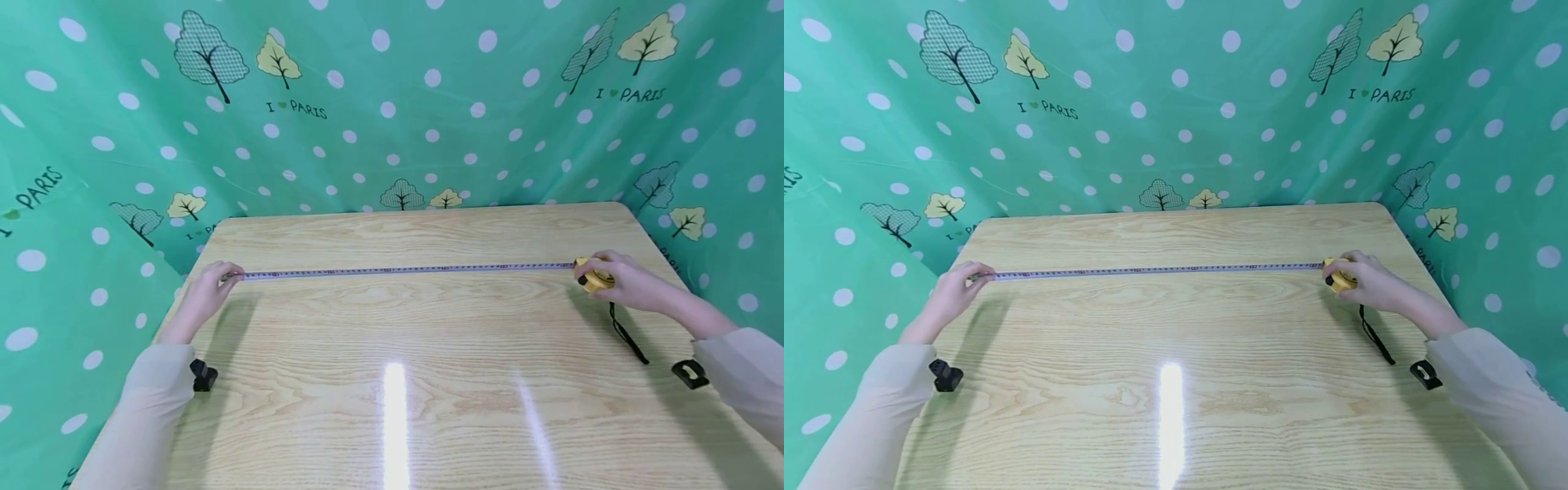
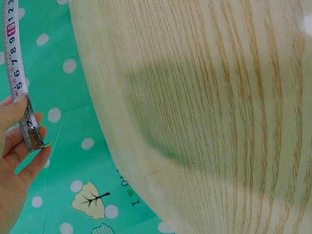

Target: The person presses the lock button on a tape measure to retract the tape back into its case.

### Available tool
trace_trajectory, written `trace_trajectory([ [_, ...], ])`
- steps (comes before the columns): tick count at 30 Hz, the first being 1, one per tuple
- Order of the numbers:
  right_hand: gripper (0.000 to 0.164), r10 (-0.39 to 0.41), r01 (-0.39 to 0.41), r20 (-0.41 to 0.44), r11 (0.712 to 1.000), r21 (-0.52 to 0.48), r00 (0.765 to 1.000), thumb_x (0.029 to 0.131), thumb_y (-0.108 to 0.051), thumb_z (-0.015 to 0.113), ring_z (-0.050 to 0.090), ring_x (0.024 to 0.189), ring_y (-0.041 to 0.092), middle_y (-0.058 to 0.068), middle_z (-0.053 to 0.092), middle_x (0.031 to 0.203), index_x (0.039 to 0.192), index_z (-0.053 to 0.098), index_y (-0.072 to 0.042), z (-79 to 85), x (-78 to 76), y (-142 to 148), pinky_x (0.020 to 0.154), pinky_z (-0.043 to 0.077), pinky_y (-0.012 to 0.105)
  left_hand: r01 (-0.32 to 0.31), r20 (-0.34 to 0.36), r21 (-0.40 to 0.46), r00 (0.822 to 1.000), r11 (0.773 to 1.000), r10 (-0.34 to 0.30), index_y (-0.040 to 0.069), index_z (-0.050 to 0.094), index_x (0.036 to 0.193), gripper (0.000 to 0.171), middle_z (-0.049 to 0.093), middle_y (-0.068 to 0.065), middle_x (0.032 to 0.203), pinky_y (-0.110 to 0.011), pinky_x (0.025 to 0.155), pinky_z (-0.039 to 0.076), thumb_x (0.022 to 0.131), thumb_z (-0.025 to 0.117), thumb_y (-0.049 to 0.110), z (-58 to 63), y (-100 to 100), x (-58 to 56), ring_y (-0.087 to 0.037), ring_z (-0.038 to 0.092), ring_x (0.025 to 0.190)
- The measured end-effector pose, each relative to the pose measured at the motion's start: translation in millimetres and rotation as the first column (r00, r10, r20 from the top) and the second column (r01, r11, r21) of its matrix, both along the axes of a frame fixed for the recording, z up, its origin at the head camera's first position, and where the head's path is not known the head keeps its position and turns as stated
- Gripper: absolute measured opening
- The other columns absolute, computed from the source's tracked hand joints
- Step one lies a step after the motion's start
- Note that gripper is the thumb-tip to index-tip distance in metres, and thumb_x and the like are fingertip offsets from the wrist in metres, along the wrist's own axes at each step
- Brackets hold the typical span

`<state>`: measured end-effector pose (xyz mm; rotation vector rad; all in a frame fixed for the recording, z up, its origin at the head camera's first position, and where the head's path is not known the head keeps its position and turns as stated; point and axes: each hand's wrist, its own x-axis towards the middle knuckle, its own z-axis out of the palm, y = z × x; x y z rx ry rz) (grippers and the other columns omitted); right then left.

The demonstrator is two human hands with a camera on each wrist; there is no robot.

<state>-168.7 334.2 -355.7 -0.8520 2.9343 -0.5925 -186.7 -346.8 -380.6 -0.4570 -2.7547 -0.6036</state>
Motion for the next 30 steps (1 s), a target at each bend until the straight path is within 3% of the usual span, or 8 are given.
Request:
trace_trajectory([
  [7, 0.037, -0.004, 0.004, -0.007, 0.999, 0.032, 1.0, 0.066, 0.004, 0.073, 0.044, 0.086, 0.042, 0.029, 0.044, 0.102, 0.097, 0.056, -0.009, -0.7, 1.5, -2.0, 0.063, 0.036, 0.042, 0.008, -0.047, -0.005, 0.999, 1.0, -0.008, -0.004, 0.06, 0.089, 0.007, 0.058, -0.02, 0.083, -0.046, 0.064, 0.043, 0.083, 0.056, -0.004, 1.2, -1.1, 1.4, -0.034, 0.053, 0.078],
  [15, 0.036, 0.001, -0.001, -0.007, 1.0, 0.025, 1.0, 0.066, 0.005, 0.072, 0.041, 0.088, 0.041, 0.028, 0.043, 0.103, 0.093, 0.053, -0.009, 0.1, 1.0, -4.5, 0.065, 0.027, 0.04, 0.015, -0.084, -0.003, 0.996, 1.0, -0.015, -0.003, 0.06, 0.087, 0.007, 0.058, -0.019, 0.08, -0.043, 0.063, 0.043, 0.081, 0.057, -0.006, -0.7, -2.0, 0.3, -0.032, 0.054, 0.075],
  [23, 0.029, -0.022, 0.023, 0.053, 1.0, -0.012, 0.998, 0.068, 0.006, 0.07, 0.029, 0.101, 0.054, 0.035, 0.038, 0.106, 0.081, 0.051, -0.013, 3.0, 2.2, -8.0, 0.071, 0.026, 0.058, 0.0, -0.066, -0.008, 0.998, 1.0, 0.0, -0.003, 0.06, 0.088, 0.007, 0.058, -0.019, 0.082, -0.046, 0.064, 0.042, 0.083, 0.056, -0.005, -0.6, -0.7, 0.0, -0.034, 0.052, 0.078],
  [27, 0.032, -0.01, 0.01, 0.039, 1.0, 0.007, 0.999, 0.069, 0.006, 0.069, 0.034, 0.098, 0.051, 0.034, 0.037, 0.109, 0.09, 0.054, -0.012, 3.7, 0.7, -9.4, 0.068, 0.033, 0.055, -0.01, -0.034, -0.007, 0.999, 1.0, 0.01, -0.003, 0.06, 0.089, 0.007, 0.057, -0.019, 0.083, -0.047, 0.066, 0.042, 0.084, 0.055, -0.003, -1.8, 0.8, -0.6, -0.034, 0.051, 0.081],
  [30, 0.043, 0.016, -0.016, 0.002, 1.0, 0.007, 1.0, 0.068, 0.006, 0.071, 0.04, 0.094, 0.043, 0.028, 0.042, 0.107, 0.104, 0.052, -0.009, 3.2, -0.7, -9.5, 0.065, 0.037, 0.049, -0.013, -0.022, -0.003, 1.0, 1.0, 0.013, -0.002, 0.06, 0.09, 0.007, 0.057, -0.019, 0.084, -0.047, 0.067, 0.041, 0.085, 0.055, -0.002, -2.2, 2.0, -0.1, -0.034, 0.051, 0.082],
])
